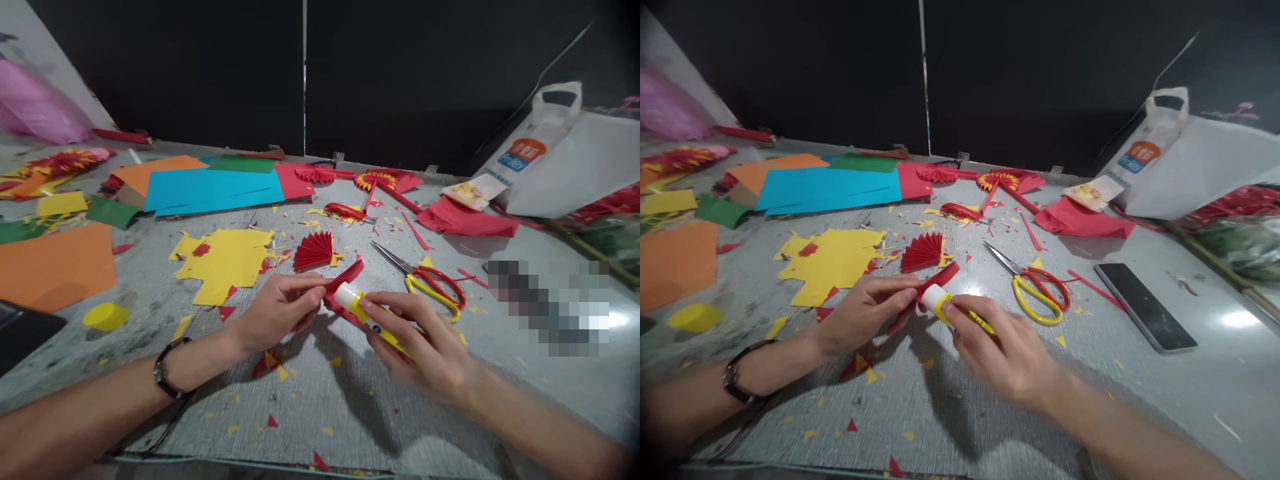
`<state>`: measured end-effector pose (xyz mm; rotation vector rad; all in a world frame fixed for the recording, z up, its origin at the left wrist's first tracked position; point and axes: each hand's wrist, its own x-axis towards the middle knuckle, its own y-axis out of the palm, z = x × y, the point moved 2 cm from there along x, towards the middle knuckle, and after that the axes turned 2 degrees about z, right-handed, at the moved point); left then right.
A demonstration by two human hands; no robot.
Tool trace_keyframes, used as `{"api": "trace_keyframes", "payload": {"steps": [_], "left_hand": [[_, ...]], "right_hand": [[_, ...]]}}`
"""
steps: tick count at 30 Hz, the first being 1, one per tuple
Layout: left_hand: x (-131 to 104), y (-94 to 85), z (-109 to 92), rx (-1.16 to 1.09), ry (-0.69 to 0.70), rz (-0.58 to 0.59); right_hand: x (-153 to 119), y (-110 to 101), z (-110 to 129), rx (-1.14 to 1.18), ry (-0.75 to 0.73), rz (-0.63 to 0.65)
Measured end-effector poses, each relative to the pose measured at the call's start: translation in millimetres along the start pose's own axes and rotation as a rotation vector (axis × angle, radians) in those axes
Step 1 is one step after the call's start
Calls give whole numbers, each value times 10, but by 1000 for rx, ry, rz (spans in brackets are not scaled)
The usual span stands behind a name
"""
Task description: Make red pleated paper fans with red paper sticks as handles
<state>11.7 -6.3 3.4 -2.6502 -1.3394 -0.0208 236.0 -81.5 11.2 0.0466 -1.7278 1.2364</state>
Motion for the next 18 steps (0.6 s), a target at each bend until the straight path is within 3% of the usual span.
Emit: {"api": "trace_keyframes", "payload": {"steps": [13,18], "left_hand": [[-18,-38,77,-12,-55,-32],[-39,-4,77,-67,-94,36]], "right_hand": [[3,-30,-211,-66,112,-89],[1,-14,-229,-59,124,-77]]}}
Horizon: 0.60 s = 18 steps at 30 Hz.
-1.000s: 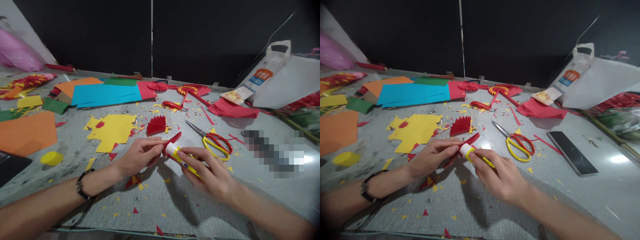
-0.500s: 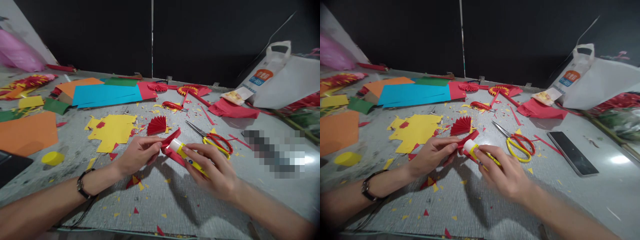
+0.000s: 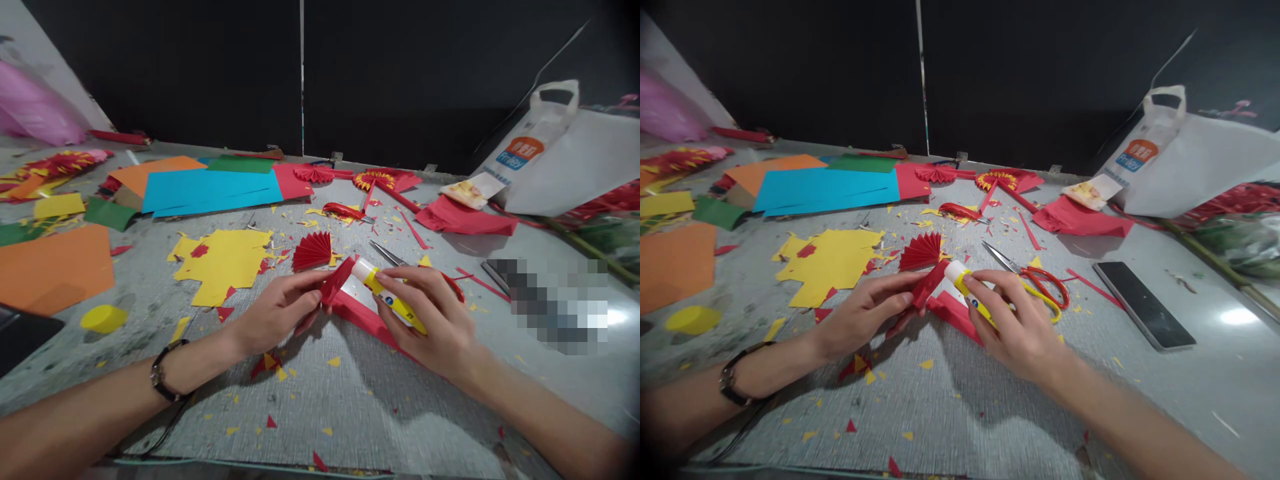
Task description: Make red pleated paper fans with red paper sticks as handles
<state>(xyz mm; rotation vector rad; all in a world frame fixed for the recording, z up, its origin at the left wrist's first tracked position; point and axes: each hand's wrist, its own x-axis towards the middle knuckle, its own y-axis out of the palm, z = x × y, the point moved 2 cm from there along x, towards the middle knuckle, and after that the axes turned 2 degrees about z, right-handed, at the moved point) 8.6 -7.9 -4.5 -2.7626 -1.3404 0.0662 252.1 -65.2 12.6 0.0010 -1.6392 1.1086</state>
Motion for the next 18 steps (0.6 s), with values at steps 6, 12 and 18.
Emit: {"api": "trace_keyframes", "payload": {"steps": [6,12,18], "left_hand": [[1,34,-50,44,48,53],[8,17,-90,190,93,45],[31,-9,-103,279,152,0]], "right_hand": [[-36,12,33,33,-31,47],[-47,30,84,59,-80,81],[-46,34,124,39,-86,79]]}}
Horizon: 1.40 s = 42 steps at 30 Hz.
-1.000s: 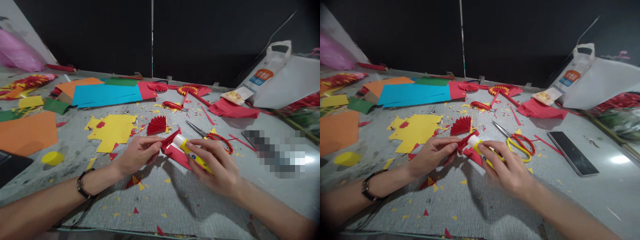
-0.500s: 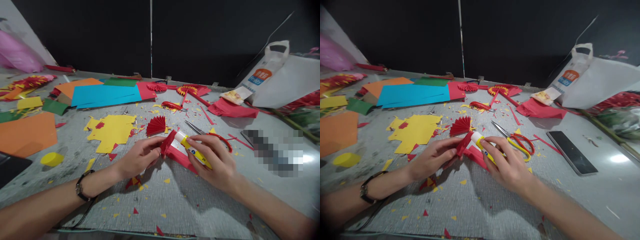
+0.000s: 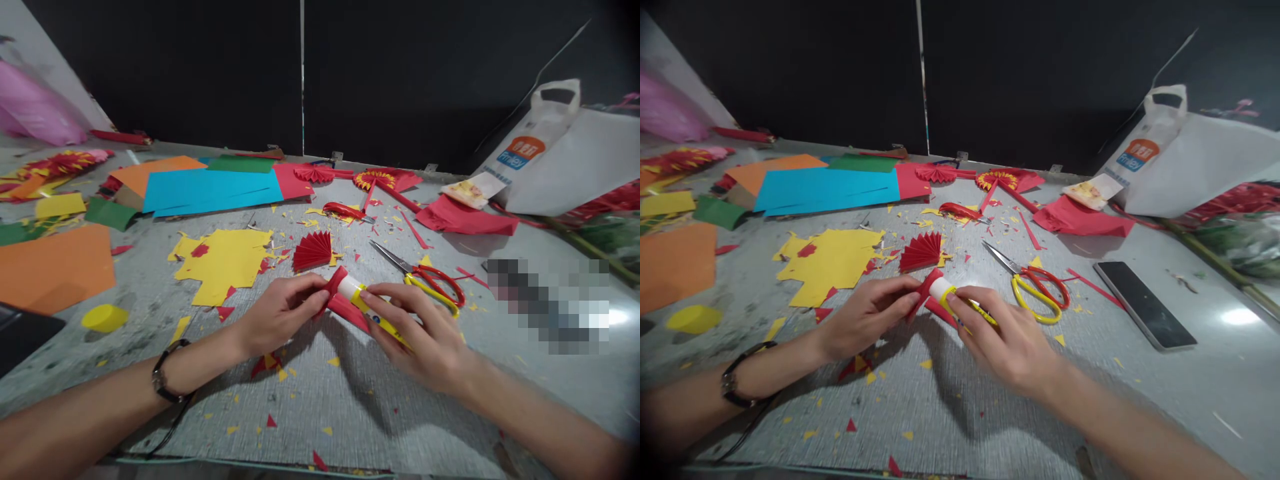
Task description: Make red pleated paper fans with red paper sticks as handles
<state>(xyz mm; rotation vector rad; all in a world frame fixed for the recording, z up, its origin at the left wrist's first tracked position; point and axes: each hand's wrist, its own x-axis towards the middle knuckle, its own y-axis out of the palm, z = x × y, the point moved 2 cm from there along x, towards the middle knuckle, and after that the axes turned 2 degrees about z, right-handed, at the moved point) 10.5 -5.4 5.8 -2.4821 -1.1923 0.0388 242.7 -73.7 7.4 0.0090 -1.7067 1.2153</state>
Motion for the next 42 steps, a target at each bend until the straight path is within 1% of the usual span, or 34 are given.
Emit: {"api": "trace_keyframes", "payload": {"steps": [3,6,9,12,16,24,34,38,42], "left_hand": [[4,-4,5,57,34,-14],[-11,-7,-3,165,116,-48],[-38,1,-26,235,156,-27],[-59,8,-51,222,144,30],[-65,1,-35,168,112,59],[-76,-21,24,112,172,71],[-89,-27,38,118,175,75],[-91,-34,33,110,183,68],[-101,-51,49,110,157,82]], "right_hand": [[14,-16,5,6,9,-10],[25,-25,-12,-3,37,-11],[16,-16,-41,0,69,-17],[2,-3,-49,2,70,-11],[2,-5,-34,18,60,-4],[-15,-21,-27,33,29,-21],[2,-24,10,59,0,-34],[-8,-17,15,52,-26,-10],[-16,-26,42,44,-24,21]]}}
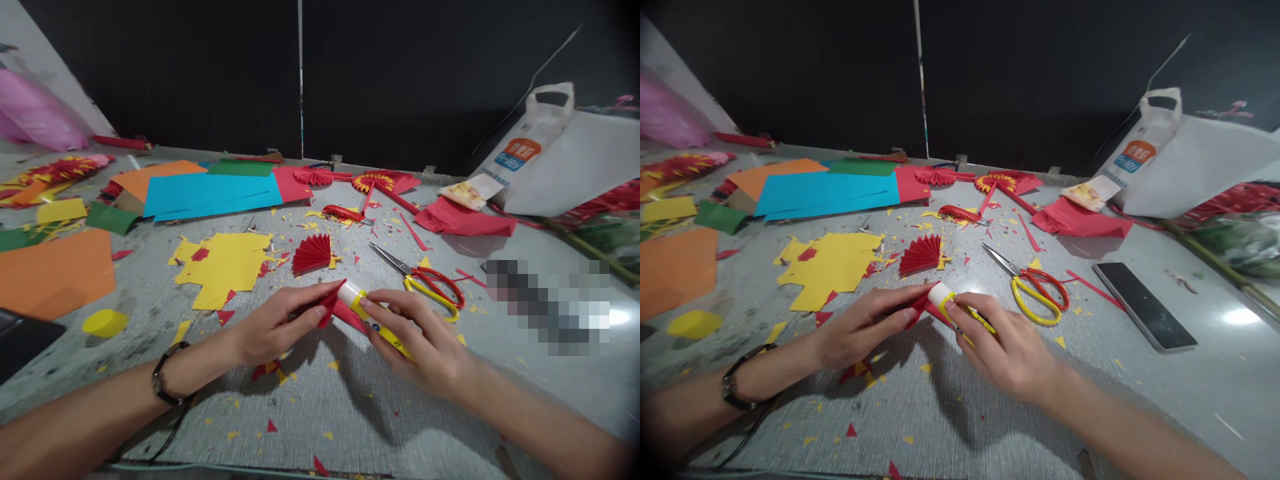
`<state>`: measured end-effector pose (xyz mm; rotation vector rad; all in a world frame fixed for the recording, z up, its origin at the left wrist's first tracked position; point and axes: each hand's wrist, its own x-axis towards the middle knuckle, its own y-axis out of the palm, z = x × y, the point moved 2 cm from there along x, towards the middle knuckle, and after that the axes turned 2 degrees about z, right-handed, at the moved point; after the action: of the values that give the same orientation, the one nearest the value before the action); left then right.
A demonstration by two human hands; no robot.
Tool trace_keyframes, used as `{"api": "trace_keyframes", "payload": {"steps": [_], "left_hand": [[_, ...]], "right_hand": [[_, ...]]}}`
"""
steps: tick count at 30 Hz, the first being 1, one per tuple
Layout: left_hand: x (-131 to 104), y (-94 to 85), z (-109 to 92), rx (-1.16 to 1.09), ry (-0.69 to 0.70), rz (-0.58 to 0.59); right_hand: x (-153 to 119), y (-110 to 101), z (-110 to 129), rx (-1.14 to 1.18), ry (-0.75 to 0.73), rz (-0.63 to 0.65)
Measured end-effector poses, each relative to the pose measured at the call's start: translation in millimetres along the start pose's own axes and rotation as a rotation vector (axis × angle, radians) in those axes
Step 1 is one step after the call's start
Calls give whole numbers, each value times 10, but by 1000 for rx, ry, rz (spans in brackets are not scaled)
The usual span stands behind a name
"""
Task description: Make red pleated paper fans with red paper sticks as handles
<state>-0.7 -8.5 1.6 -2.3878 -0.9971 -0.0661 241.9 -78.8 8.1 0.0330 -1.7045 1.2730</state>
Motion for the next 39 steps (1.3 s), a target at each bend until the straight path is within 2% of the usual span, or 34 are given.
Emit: {"api": "trace_keyframes", "payload": {"steps": [14,16,19,21,24,26,31,35,39], "left_hand": [[10,-34,88,-246,-175,-25],[26,-36,82,-303,-208,-56],[49,-30,73,-428,-295,-92],[66,-22,64,-500,-325,-89],[93,-14,50,-535,-310,-53],[104,-17,45,-522,-300,-50],[109,-20,31,-503,-299,-59],[102,-8,42,-482,-325,-72],[96,-1,50,-476,-319,-77]], "right_hand": [[36,5,75,-30,-71,68],[31,-17,107,-21,-107,49],[52,-114,118,-10,-130,-58],[80,-181,57,-5,-31,-142],[91,-207,-129,-73,265,-254],[73,-157,-254,-96,378,-269],[24,48,-480,96,579,-67],[16,142,-606,396,768,-20],[-18,203,-723,591,876,23]]}}
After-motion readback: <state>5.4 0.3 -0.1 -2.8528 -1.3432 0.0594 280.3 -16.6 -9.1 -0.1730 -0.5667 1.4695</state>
